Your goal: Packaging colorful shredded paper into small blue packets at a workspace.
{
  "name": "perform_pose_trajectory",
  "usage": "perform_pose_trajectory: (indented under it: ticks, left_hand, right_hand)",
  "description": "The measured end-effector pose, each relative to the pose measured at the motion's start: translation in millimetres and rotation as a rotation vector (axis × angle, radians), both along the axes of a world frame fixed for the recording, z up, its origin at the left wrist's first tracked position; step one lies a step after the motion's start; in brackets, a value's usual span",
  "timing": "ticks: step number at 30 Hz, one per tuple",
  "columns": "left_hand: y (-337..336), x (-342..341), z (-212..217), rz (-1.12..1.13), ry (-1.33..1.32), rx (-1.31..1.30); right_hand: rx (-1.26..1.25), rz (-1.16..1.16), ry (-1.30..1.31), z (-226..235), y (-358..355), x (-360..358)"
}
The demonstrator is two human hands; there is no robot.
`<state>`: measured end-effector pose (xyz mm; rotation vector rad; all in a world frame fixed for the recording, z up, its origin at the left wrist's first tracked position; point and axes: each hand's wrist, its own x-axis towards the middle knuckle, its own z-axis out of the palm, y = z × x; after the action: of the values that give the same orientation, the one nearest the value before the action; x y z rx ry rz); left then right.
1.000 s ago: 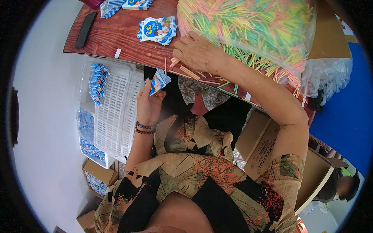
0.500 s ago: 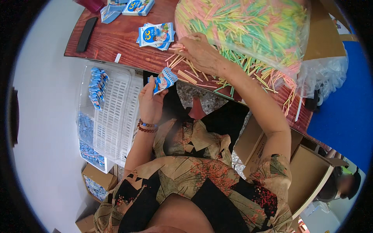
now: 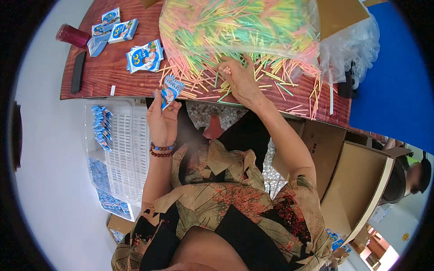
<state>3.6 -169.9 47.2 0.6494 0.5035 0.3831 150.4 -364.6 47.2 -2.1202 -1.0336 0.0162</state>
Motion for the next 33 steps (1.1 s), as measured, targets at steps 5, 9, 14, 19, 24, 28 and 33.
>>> perform_pose_trajectory:
  ticks: [5, 9, 14, 19, 24, 28, 33]
  left_hand:
    - [-20, 13, 21, -0.034, -0.040, 0.077]
    - [-33, 27, 21, -0.073, -0.065, 0.075]
    - [-40, 32, 18, -0.071, -0.065, 0.060]
    - [-41, 32, 22, -0.033, -0.055, -0.007]
    - [-44, 31, 21, -0.034, -0.086, -0.031]
    - [-47, 33, 16, -0.012, -0.101, -0.053]
    - [-49, 39, 15, -0.024, -0.106, -0.093]
  right_hand:
    - [0.579, -0.082, 0.534, 21, 5, -7]
    - [1.110, -0.032, 0.764, 52, 25, -25]
    - [1.229, 0.050, 0.622, 64, 44, -44]
    - [1.174, 0.048, 0.514, 64, 54, -49]
    - [1.161, 0.027, 0.518, 59, 60, -56]
    - [1.094, -0.054, 0.501, 53, 66, -63]
    - [1.000, -0.147, 0.533, 60, 61, -65]
